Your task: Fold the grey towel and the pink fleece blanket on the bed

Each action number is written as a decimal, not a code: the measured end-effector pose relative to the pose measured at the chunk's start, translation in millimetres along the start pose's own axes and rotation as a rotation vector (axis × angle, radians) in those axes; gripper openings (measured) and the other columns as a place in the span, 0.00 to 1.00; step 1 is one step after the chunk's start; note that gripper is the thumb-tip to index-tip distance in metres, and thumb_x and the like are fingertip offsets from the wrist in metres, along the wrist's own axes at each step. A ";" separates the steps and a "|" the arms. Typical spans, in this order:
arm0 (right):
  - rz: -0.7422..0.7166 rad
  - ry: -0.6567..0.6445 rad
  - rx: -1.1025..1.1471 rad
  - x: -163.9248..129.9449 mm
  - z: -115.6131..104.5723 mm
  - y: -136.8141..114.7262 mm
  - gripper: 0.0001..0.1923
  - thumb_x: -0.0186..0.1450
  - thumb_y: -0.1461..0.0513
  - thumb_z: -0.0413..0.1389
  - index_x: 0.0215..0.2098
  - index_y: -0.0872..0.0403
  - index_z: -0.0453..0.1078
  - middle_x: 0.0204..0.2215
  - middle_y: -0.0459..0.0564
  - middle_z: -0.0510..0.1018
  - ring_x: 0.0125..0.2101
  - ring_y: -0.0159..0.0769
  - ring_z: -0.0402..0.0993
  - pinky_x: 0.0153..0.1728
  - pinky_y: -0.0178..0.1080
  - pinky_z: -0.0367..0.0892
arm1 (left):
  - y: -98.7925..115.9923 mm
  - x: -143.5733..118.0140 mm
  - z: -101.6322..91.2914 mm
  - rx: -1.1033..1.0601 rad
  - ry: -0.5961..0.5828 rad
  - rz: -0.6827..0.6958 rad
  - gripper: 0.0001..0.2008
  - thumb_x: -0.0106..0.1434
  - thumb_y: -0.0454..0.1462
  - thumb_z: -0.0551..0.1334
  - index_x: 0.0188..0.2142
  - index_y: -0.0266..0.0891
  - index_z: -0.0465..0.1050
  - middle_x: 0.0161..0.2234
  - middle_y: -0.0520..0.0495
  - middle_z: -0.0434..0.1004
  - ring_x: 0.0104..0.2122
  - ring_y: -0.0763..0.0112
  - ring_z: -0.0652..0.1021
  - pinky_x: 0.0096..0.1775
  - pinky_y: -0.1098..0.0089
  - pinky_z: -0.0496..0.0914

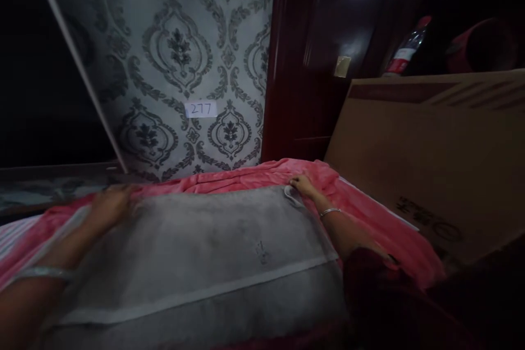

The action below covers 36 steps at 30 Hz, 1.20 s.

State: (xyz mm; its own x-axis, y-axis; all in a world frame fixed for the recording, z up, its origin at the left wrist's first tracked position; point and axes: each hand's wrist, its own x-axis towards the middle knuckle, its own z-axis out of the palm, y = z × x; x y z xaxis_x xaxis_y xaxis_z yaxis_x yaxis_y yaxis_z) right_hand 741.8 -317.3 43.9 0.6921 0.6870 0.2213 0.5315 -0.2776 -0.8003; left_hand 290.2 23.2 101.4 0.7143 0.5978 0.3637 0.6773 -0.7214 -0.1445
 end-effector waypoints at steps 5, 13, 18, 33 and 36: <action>-0.026 -0.120 0.106 8.6 -4.3 45.3 0.04 0.53 0.64 0.56 0.26 0.55 0.72 0.25 0.48 0.77 0.30 0.35 0.71 0.35 0.36 0.67 | 69.6 -0.1 63.1 -0.177 -0.116 0.100 0.27 0.71 0.44 0.47 0.60 0.29 0.68 0.63 0.29 0.68 0.61 0.49 0.70 0.59 0.53 0.64; -0.172 0.086 0.122 31.3 0.1 83.8 0.08 0.49 0.60 0.55 0.28 0.53 0.69 0.26 0.44 0.72 0.30 0.35 0.66 0.34 0.36 0.64 | 74.1 -10.7 115.6 -0.171 -0.043 0.023 0.31 0.66 0.47 0.47 0.60 0.33 0.72 0.64 0.33 0.67 0.62 0.48 0.70 0.62 0.50 0.62; -0.200 0.321 0.083 32.4 14.0 105.4 0.07 0.49 0.60 0.51 0.27 0.51 0.66 0.27 0.45 0.72 0.30 0.36 0.66 0.33 0.36 0.62 | 70.9 -9.7 115.2 -0.201 -0.022 0.026 0.31 0.66 0.47 0.46 0.59 0.34 0.73 0.63 0.34 0.68 0.62 0.48 0.70 0.61 0.47 0.64; -0.142 0.323 -0.128 27.2 0.2 118.9 0.08 0.56 0.59 0.54 0.21 0.51 0.63 0.20 0.45 0.70 0.24 0.35 0.63 0.29 0.36 0.59 | 69.8 -9.2 113.4 -0.245 -0.026 -0.001 0.31 0.67 0.48 0.45 0.58 0.34 0.73 0.64 0.35 0.68 0.62 0.51 0.70 0.62 0.50 0.63; -0.105 0.334 -0.130 22.8 -12.9 115.2 0.12 0.60 0.57 0.51 0.20 0.51 0.62 0.19 0.46 0.70 0.23 0.36 0.64 0.29 0.38 0.62 | 70.1 -9.9 112.1 -0.249 -0.031 0.001 0.30 0.67 0.48 0.47 0.59 0.35 0.73 0.64 0.36 0.68 0.62 0.52 0.70 0.62 0.50 0.63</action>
State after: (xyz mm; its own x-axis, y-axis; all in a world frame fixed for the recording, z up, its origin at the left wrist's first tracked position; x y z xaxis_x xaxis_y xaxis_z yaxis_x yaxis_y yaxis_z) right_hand 825.1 -342.3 -36.1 0.7402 0.4651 0.4857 0.6510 -0.3149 -0.6907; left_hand 350.4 5.8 -15.5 0.7224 0.6050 0.3350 0.6154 -0.7833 0.0876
